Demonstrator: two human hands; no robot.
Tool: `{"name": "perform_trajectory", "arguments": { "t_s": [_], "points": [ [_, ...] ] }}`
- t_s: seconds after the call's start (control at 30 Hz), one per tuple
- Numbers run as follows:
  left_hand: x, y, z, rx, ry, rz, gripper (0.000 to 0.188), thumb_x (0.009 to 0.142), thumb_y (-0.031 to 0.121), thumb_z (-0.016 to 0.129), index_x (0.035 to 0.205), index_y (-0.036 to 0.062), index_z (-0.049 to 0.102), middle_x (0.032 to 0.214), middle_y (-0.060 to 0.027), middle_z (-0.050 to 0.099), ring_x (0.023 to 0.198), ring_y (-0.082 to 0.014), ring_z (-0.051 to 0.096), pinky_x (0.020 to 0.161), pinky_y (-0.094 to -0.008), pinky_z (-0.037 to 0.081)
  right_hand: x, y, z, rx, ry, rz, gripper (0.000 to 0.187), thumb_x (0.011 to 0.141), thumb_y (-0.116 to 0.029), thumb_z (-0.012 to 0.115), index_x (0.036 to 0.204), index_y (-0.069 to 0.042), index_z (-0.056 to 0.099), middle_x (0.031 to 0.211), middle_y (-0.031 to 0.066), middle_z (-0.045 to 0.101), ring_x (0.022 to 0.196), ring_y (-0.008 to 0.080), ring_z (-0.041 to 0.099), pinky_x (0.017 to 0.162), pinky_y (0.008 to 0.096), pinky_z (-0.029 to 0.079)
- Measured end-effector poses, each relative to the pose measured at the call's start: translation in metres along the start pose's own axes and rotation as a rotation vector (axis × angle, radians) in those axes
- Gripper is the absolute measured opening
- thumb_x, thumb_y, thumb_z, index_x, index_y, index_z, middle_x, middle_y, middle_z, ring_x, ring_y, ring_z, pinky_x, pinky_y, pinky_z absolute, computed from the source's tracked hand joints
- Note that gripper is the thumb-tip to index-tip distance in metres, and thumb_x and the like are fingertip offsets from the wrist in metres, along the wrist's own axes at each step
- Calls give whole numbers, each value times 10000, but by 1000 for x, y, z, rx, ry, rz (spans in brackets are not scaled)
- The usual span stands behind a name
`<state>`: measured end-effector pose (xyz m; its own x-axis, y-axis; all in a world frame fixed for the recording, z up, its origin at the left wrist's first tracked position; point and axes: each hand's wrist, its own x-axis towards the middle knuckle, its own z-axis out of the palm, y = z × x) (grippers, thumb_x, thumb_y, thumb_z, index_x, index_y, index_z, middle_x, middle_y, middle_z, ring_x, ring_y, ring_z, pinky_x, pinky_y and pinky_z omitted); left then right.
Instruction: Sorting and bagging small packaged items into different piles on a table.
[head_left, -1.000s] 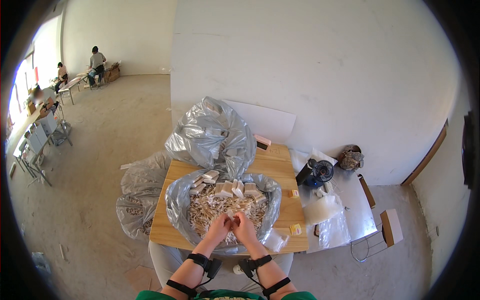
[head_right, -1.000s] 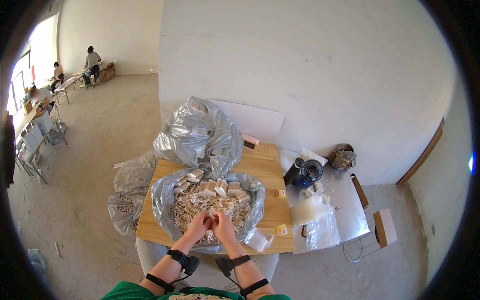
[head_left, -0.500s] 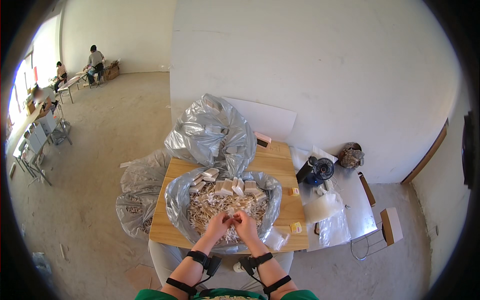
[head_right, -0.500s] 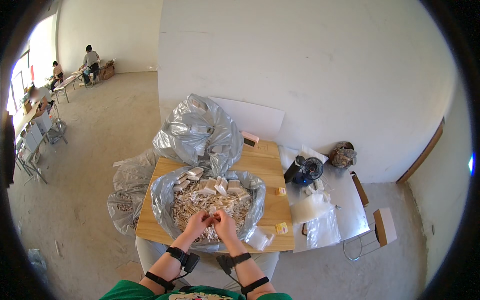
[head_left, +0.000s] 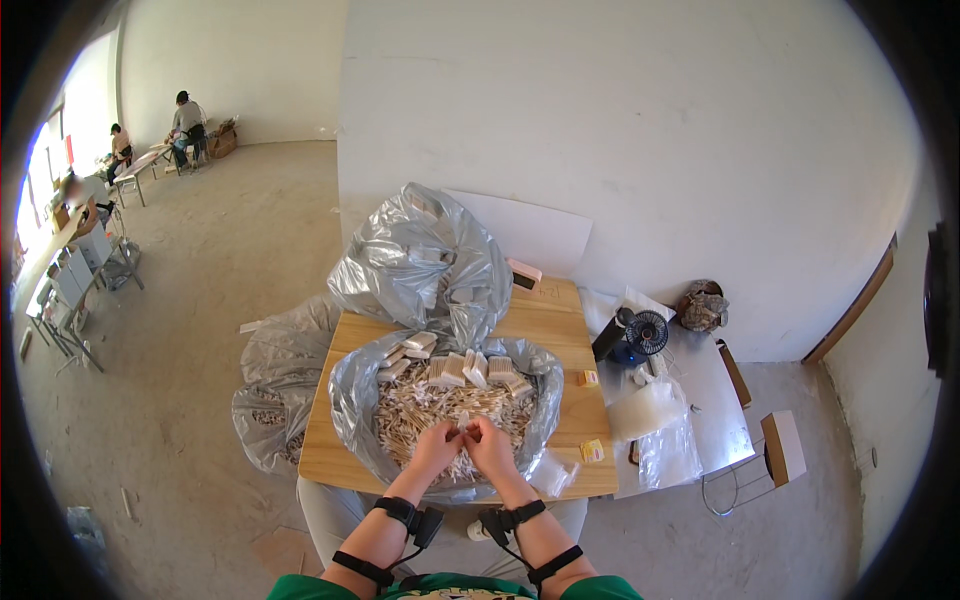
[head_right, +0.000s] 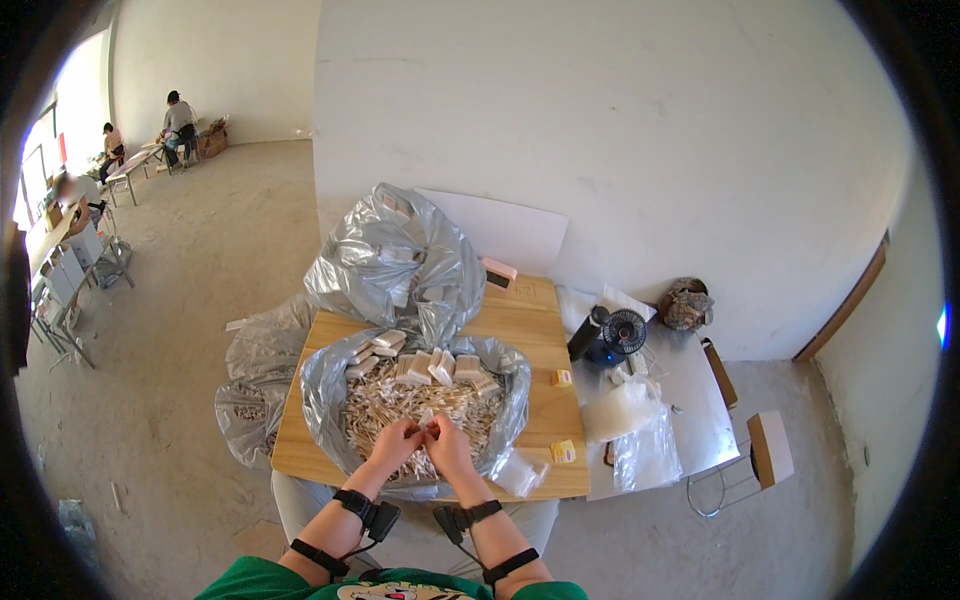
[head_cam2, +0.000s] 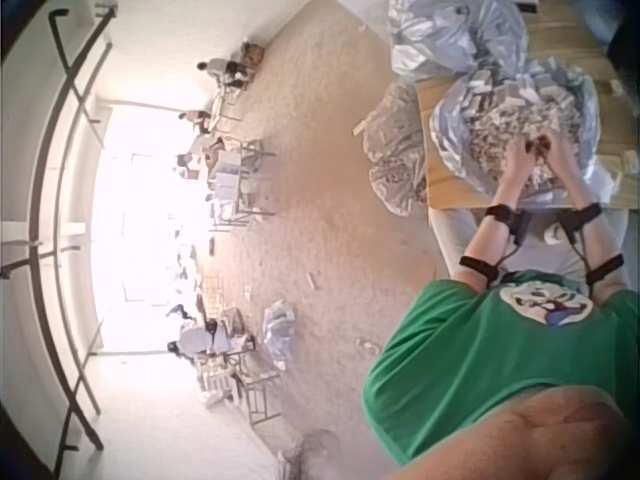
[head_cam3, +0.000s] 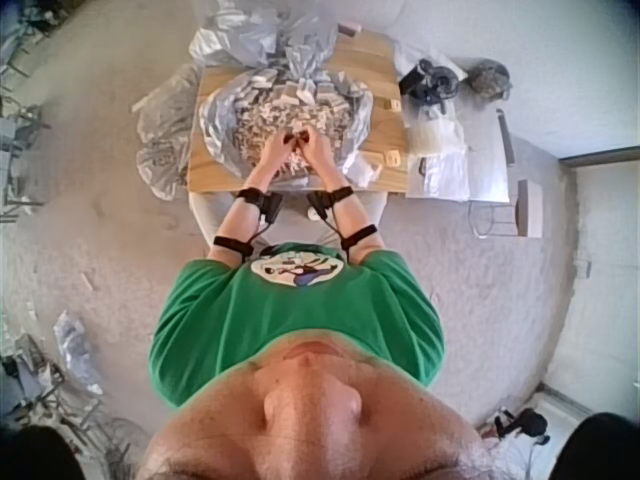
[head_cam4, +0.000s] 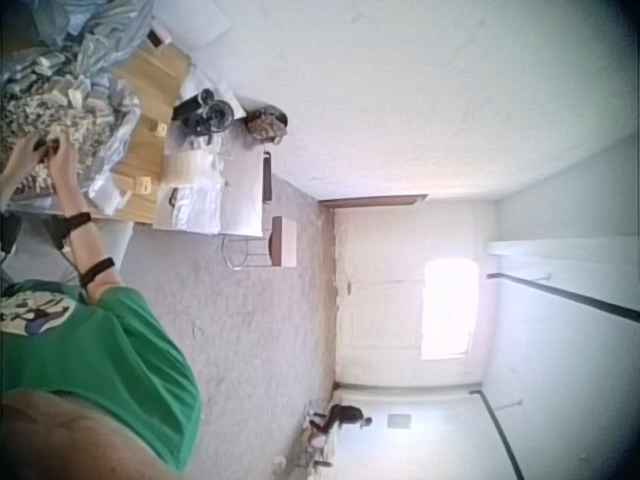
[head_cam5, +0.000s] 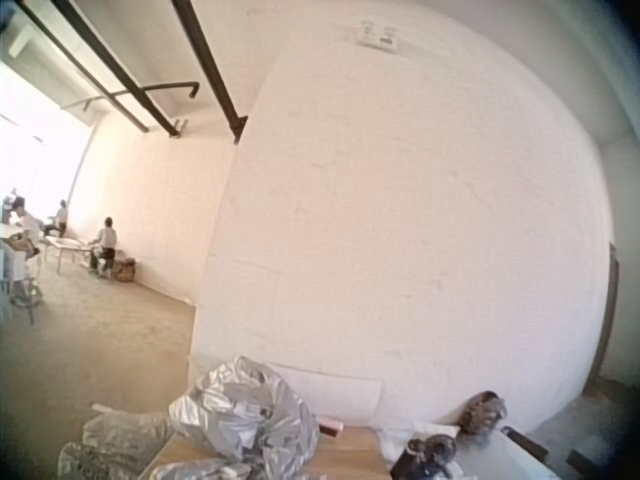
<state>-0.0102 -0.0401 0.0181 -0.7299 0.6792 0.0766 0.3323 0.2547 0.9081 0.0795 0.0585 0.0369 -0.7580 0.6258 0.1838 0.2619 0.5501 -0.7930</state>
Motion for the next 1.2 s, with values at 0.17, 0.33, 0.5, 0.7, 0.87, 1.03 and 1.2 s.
{"name": "perform_trajectory", "arguments": {
  "t_s": [0.17,0.33,0.5,0.7,0.87,1.03,1.2],
  "points": [
    [0,6,1,-51,44,-32,182,743,178,621,808,8,609,704,-174,620,678,-314,622,603,-370,475,0,-5,1,20,25,-32,152,742,-77,618,865,-27,546,751,153,632,719,332,623,622,385,492],
    [3,5,-1,-38,12,-83,163,732,156,603,788,4,619,669,-158,622,640,-268,629,581,-358,477,4,-11,-2,73,5,-11,142,732,-75,612,839,-25,534,727,158,619,703,334,618,609,383,483],
    [6,4,-3,23,28,-98,169,719,169,612,791,18,632,685,-164,626,665,-300,627,600,-371,484,7,-9,-1,-5,59,-22,162,728,-60,625,853,-40,524,684,129,603,649,307,610,578,358,484],
    [10,23,-12,184,59,51,177,728,193,599,764,19,593,722,-168,623,693,-348,606,613,-419,477,13,-14,-5,-94,207,-153,172,749,-41,595,899,-51,511,701,148,586,648,329,594,565,401,461],
    [12,25,-16,336,8,264,178,746,198,569,735,22,546,705,-162,604,679,-371,587,609,-448,463,11,-7,-8,-179,54,-240,123,794,-31,546,916,-38,534,794,187,600,703,355,596,601,408,466],
    [17,22,-14,221,275,538,210,771,178,606,878,7,549,763,-167,585,725,-371,579,674,-418,476,13,-5,-7,-86,279,-232,109,811,-16,538,908,-20,588,804,153,625,717,308,623,618,372,486],
    [19,8,-13,-392,218,18,335,804,223,642,981,-41,536,799,-137,597,706,-270,592,659,-351,478,17,19,6,579,152,193,132,823,46,510,927,10,583,832,58,630,743,149,610,633,288,490]
  ]
}}
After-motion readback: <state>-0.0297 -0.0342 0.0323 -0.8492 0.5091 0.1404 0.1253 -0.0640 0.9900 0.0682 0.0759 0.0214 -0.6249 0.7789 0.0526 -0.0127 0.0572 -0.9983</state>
